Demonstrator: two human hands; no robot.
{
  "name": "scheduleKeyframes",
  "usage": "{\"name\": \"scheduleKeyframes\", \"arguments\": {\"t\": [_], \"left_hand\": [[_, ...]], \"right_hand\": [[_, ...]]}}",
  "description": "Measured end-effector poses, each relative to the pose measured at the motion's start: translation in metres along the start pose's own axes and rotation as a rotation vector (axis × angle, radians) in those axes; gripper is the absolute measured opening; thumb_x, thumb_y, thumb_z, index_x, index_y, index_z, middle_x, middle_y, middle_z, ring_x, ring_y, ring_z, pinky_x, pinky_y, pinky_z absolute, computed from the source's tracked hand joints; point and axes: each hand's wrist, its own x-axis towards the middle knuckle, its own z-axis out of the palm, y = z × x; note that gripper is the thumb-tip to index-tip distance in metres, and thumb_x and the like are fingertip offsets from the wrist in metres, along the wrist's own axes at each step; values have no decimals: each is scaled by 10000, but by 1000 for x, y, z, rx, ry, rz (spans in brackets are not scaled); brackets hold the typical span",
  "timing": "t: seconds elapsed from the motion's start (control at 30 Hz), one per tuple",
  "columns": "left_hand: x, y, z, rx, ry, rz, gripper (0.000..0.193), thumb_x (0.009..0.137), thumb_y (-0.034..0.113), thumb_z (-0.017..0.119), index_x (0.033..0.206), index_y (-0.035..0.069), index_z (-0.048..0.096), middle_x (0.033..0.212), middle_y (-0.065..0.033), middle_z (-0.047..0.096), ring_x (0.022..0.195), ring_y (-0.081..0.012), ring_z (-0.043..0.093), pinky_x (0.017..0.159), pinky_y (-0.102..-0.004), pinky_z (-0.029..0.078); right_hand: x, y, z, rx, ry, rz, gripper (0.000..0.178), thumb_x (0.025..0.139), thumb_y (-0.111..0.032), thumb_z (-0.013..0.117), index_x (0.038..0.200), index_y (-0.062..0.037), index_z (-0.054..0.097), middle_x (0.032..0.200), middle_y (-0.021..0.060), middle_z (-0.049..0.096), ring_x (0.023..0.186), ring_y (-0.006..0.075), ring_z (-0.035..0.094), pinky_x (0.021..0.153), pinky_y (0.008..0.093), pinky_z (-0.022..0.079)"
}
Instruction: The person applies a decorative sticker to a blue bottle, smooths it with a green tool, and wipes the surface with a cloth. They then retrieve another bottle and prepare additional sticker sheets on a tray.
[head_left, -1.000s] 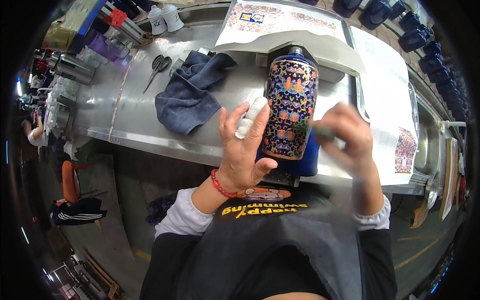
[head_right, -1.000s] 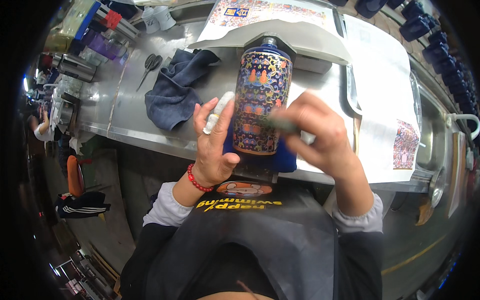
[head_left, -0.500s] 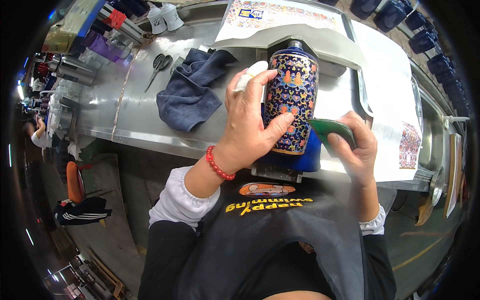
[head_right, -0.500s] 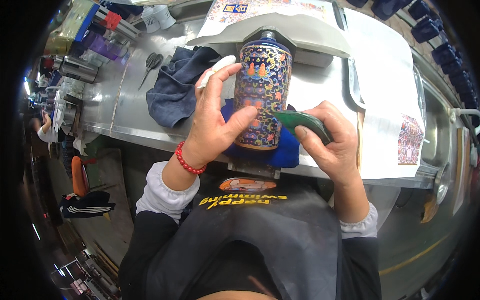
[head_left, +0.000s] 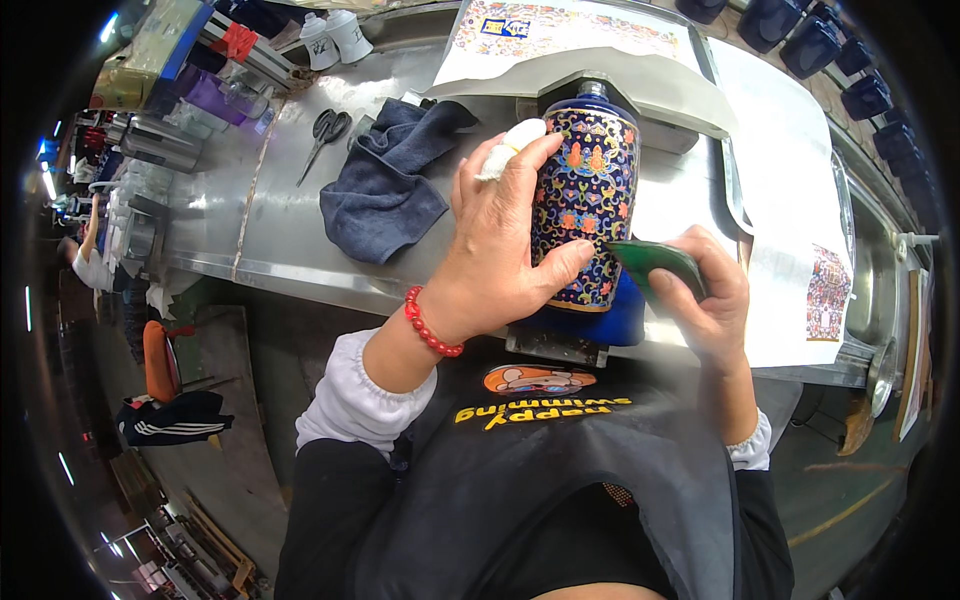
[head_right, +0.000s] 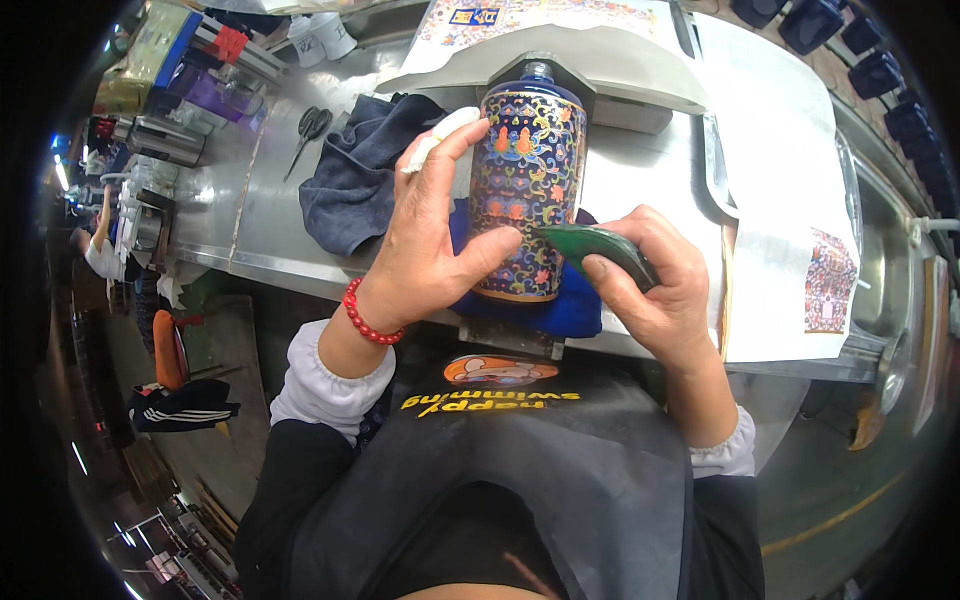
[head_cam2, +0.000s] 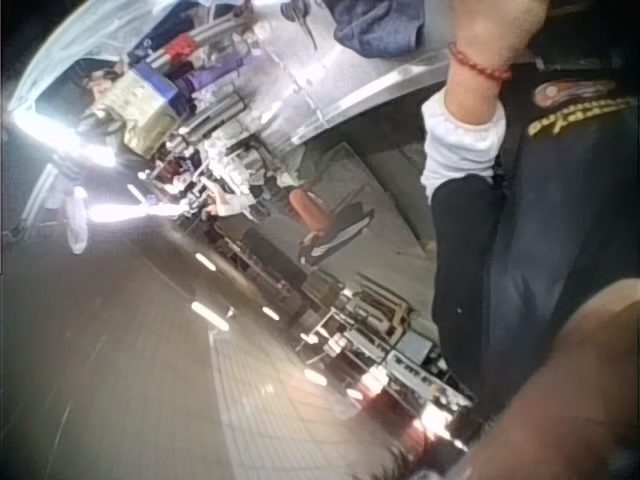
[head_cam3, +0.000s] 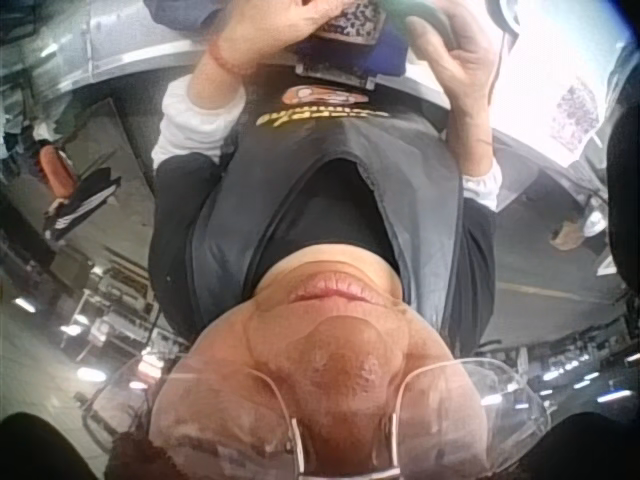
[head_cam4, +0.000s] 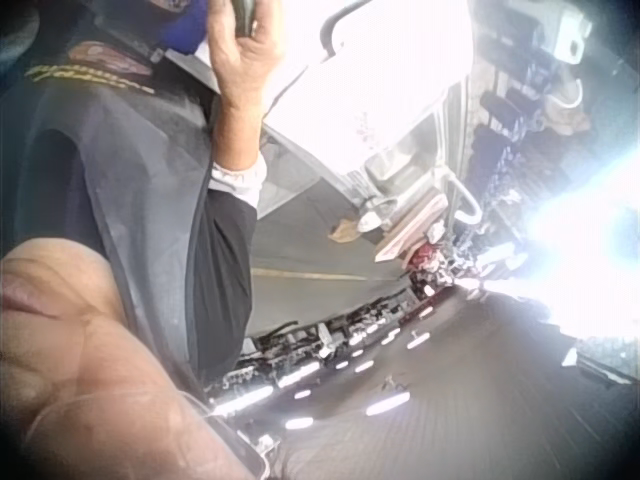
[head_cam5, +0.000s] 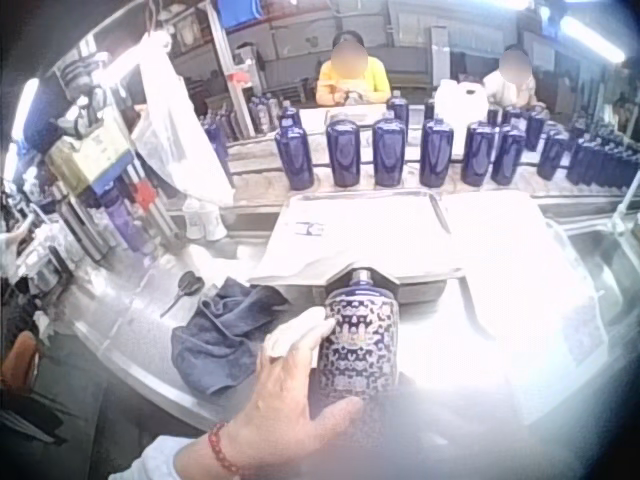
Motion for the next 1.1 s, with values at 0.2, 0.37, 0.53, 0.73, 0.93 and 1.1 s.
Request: {"name": "scheduleKeyframes", "arguments": {"t": [0.2,0.37,0.53,0.73,0.93,1.1], "left_hand": [[-14,-8,18,-385,126,-209,691,919,267,685,1471,-20,386,1434,-221,490,1328,-358,415,1144,-442,300],[-33,-5,26,-484,233,-249,547,996,249,582,1437,-46,450,1376,-218,548,1272,-354,488,1126,-429,321],[-53,10,19,81,232,44,544,1031,425,512,1339,-8,629,1295,-181,644,1292,-380,454,1183,-559,167],[-59,19,20,350,158,112,681,999,593,492,1327,18,656,1310,-170,650,1305,-364,471,1197,-587,129],[-55,18,20,454,149,180,717,981,642,475,1314,36,665,1286,-161,652,1297,-353,478,1197,-612,114],[-58,18,19,450,128,197,739,969,660,480,1321,33,649,1289,-157,649,1296,-349,480,1194,-625,108]], "right_hand": [[14,-14,10,-171,80,-159,259,762,-23,757,1015,6,711,822,84,607,711,195,575,640,304,437],[22,-31,2,-282,-315,-517,372,671,1,748,1042,-15,719,819,56,572,734,222,573,681,353,437],[19,-20,3,59,-41,77,133,880,-52,704,979,29,668,822,56,619,720,122,582,648,265,458],[6,-5,14,186,31,230,147,928,-102,689,999,21,651,855,42,645,756,99,595,679,247,476],[6,-6,13,143,32,254,171,929,-118,694,1010,21,639,838,47,648,742,101,598,665,254,483],[5,1,17,152,56,249,180,925,-122,696,1021,20,641,845,48,653,749,102,598,673,257,488]]}}
